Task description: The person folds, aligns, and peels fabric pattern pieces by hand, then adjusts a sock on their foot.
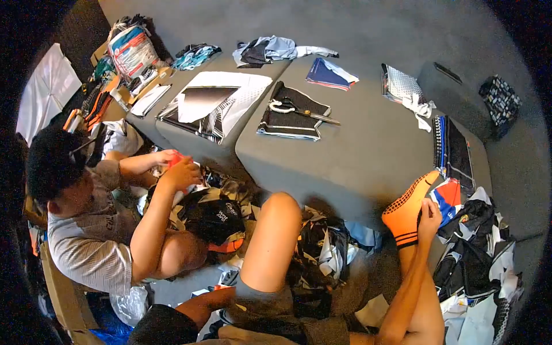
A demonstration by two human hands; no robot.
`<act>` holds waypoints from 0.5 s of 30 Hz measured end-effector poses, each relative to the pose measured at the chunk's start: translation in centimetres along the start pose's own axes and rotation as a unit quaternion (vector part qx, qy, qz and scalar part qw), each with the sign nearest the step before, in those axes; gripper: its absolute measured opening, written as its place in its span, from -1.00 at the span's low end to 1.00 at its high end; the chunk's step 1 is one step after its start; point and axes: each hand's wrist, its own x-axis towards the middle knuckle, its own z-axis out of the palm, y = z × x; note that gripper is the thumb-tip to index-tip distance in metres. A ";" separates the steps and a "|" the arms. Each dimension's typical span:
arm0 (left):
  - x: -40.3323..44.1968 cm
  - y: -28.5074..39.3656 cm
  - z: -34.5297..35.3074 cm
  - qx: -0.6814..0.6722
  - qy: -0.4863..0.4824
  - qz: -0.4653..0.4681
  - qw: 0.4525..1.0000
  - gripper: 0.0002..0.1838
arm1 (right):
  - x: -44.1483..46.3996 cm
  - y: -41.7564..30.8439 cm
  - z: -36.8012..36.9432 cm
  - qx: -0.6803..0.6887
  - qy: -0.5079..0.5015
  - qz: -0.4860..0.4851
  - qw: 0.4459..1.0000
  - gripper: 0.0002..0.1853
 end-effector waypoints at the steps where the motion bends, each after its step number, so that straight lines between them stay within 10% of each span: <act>1: -0.5 0.7 -0.3 -0.003 -0.003 -0.009 1.000 -0.40 | -0.2 -0.1 0.0 0.002 0.001 0.002 1.000 -0.80; 15: -2.2 -4.4 3.3 0.047 -0.228 -0.112 0.966 -0.53 | -0.2 -0.1 -0.2 -0.032 0.008 -0.006 0.999 -0.80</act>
